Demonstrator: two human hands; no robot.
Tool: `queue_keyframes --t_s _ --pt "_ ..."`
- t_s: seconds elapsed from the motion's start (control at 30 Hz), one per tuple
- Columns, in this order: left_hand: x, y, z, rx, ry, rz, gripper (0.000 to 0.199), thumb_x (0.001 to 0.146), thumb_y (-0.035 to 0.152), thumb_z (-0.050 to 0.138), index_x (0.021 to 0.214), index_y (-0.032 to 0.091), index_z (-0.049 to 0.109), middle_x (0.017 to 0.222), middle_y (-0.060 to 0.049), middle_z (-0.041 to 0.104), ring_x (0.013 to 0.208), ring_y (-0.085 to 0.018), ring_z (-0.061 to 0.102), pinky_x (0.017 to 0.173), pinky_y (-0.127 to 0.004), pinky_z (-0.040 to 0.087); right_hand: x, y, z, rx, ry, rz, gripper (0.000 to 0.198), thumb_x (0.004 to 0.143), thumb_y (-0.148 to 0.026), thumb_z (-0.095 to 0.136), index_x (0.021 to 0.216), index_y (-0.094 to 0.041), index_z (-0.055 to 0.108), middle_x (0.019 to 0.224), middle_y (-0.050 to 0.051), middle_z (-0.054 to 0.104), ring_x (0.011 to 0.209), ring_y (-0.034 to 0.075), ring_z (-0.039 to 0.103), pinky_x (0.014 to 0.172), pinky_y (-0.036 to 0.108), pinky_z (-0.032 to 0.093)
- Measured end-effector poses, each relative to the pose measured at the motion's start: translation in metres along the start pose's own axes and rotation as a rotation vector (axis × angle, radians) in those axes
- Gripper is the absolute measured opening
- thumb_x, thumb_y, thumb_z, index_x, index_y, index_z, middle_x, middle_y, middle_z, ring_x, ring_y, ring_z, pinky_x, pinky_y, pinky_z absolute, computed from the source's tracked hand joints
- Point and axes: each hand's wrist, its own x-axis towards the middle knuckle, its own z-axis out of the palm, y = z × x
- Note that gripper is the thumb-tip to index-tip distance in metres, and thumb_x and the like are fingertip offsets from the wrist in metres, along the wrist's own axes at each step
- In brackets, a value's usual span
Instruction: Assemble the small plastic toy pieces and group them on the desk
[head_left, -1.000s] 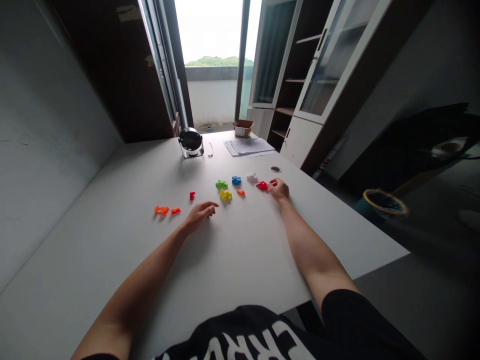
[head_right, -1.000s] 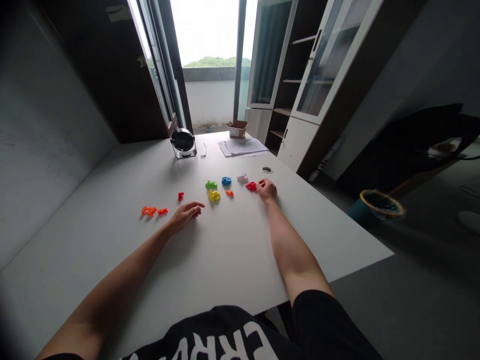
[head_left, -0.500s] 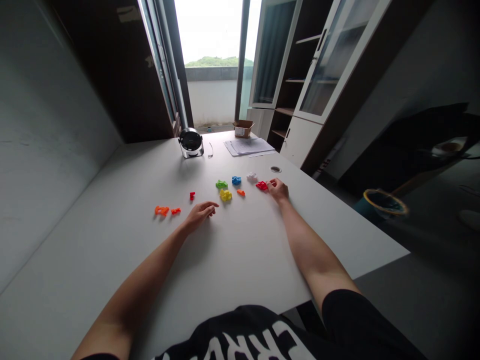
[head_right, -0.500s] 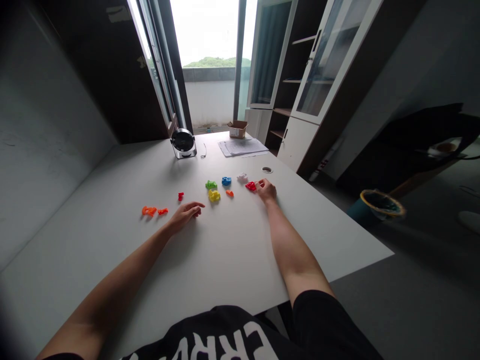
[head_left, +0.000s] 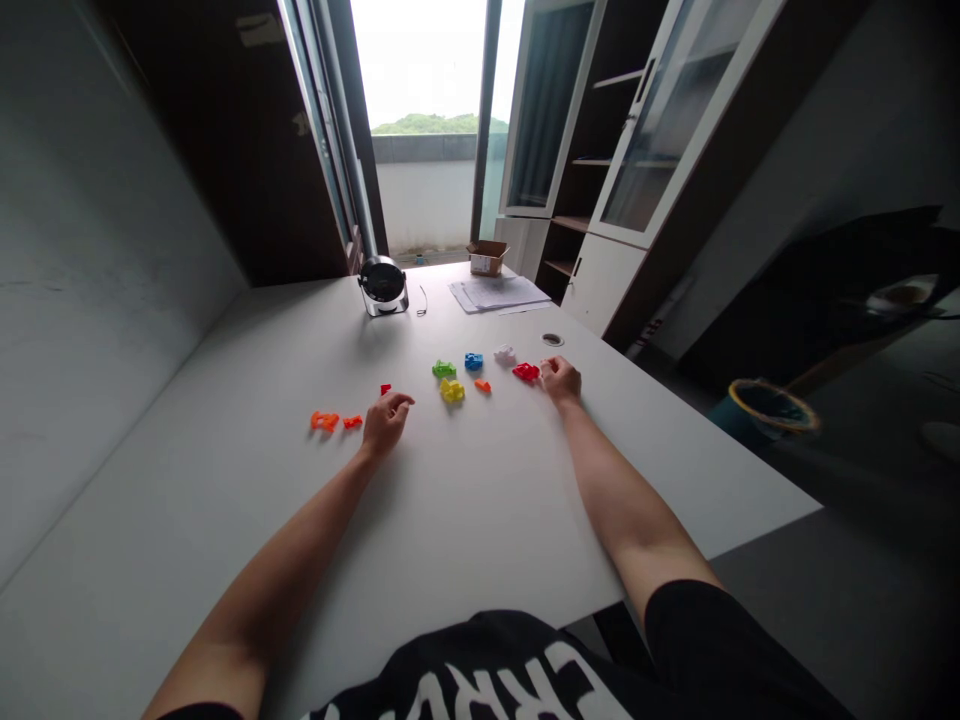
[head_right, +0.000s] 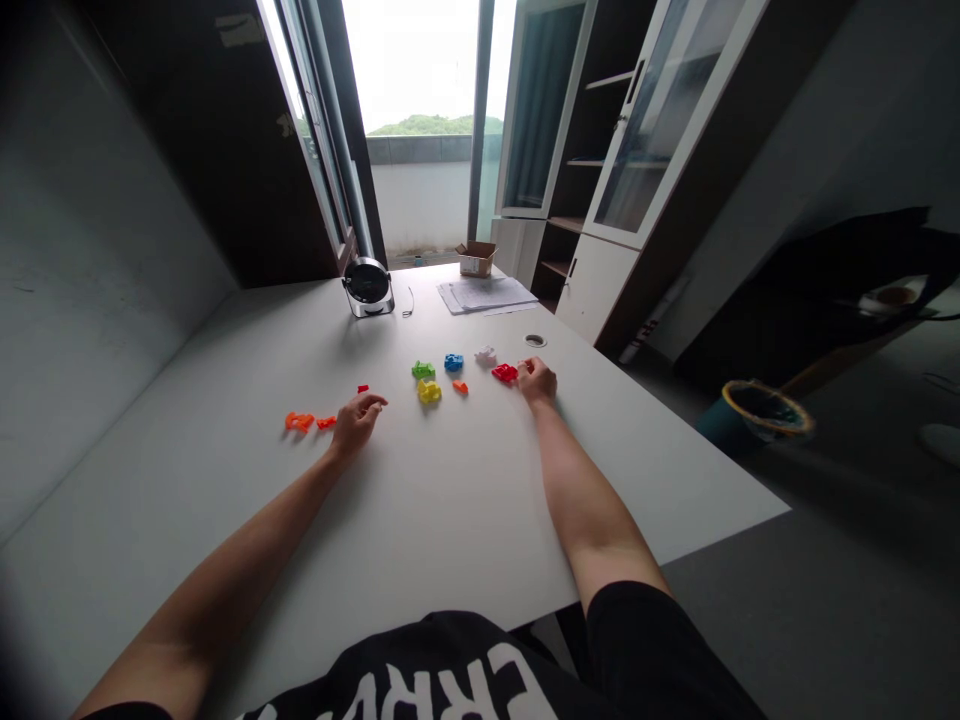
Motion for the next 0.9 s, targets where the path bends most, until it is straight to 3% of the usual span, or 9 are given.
queue_keyframes --t_s 0.17,0.37,0.6,0.8,0.9 --pt "0.002 -0.01 -0.007 0.341 0.153 0.077 0.027 0.087 0.024 0.053 0.107 0.021 0.071 0.119 -0.011 0.063 0.113 -0.03 0.056 0.101 -0.045 0.046 -0.005 -0.008 -0.004 -0.024 0.055 -0.071 0.027 0.09 -0.038 0.05 0.084 -0.018 0.068 0.08 0.009 0.072 0.073 0.022 0.06 0.07 0.03 0.04" --pt "0.001 -0.02 -0.003 0.489 0.07 0.091 0.044 0.087 0.025 0.058 0.131 0.022 0.061 0.14 -0.014 0.054 0.128 -0.035 0.047 0.109 -0.052 0.04 -0.017 -0.038 -0.005 0.002 0.062 -0.285 0.029 0.092 -0.034 0.045 0.087 -0.017 0.068 0.081 0.008 0.071 0.073 0.021 0.06 0.071 0.029 0.041" --pt "0.0 -0.01 -0.002 0.443 -0.029 0.233 0.036 0.092 0.023 0.052 0.127 0.022 0.062 0.119 -0.011 0.063 0.112 -0.028 0.056 0.1 -0.043 0.047 -0.048 -0.093 -0.001 0.156 -0.021 -0.497 0.025 0.095 -0.033 0.049 0.084 -0.019 0.066 0.073 0.004 0.065 0.068 0.018 0.057 0.069 0.028 0.041" --pt "-0.001 -0.009 -0.002 0.481 -0.034 0.179 0.037 0.088 0.024 0.058 0.125 0.022 0.064 0.117 -0.011 0.062 0.109 -0.028 0.056 0.097 -0.041 0.047 -0.1 -0.14 0.008 0.292 -0.195 -0.631 0.022 0.095 -0.029 0.052 0.079 -0.02 0.063 0.073 0.002 0.064 0.067 0.017 0.056 0.069 0.028 0.041" --pt "-0.002 -0.01 -0.002 0.499 -0.083 0.18 0.029 0.087 0.024 0.061 0.115 0.024 0.068 0.113 -0.01 0.064 0.108 -0.028 0.056 0.096 -0.041 0.046 -0.124 -0.152 0.014 0.311 -0.264 -0.672 0.021 0.096 -0.029 0.053 0.079 -0.02 0.062 0.071 0.001 0.063 0.067 0.016 0.055 0.07 0.028 0.04"
